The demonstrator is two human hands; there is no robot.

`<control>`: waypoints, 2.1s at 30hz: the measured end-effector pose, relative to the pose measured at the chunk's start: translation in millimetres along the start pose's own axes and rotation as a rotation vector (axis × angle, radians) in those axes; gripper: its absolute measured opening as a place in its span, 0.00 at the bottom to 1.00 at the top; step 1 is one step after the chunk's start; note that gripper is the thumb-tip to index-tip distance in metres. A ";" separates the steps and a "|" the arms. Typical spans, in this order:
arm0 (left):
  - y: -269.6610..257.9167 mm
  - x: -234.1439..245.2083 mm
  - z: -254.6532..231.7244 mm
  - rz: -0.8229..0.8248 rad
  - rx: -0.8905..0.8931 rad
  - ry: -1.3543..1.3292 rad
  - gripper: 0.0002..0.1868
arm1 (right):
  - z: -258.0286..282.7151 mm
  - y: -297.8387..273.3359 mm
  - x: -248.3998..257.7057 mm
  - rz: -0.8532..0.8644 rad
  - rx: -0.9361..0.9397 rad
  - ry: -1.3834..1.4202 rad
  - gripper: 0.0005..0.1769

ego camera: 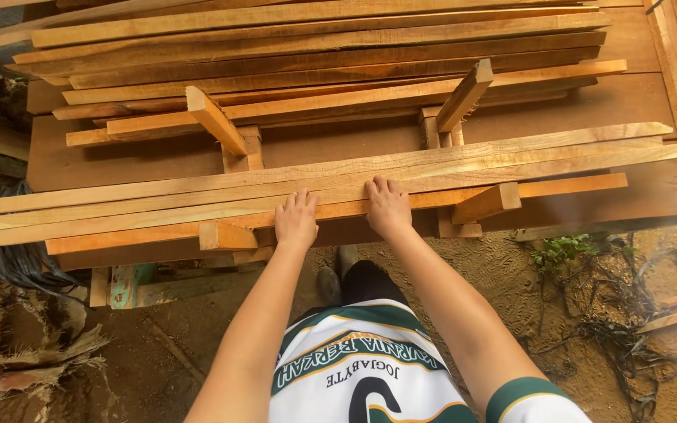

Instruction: Organizing and arranging thin wood strips onto a wooden rack in a workshop.

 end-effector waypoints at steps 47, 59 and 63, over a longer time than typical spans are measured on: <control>97.5 56.2 17.6 0.218 0.001 -0.090 0.43 | -24.5 72.3 73.0 0.216 -0.086 0.314 0.39; 164.1 18.9 -8.0 0.522 -0.134 0.025 0.27 | 6.6 127.4 78.9 0.679 -0.148 -0.006 0.60; 177.1 54.5 8.2 0.825 -0.206 -0.093 0.34 | -2.5 178.6 36.8 0.715 -0.060 0.070 0.48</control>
Point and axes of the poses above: each hand's wrist, its own y-axis towards the middle knuckle, its own x-axis out of the back of the hand, z = x × y, the point moved 10 cm from there along y, towards the middle knuckle, and after that the axes turned 11 degrees about y, right-handed, at the moved point
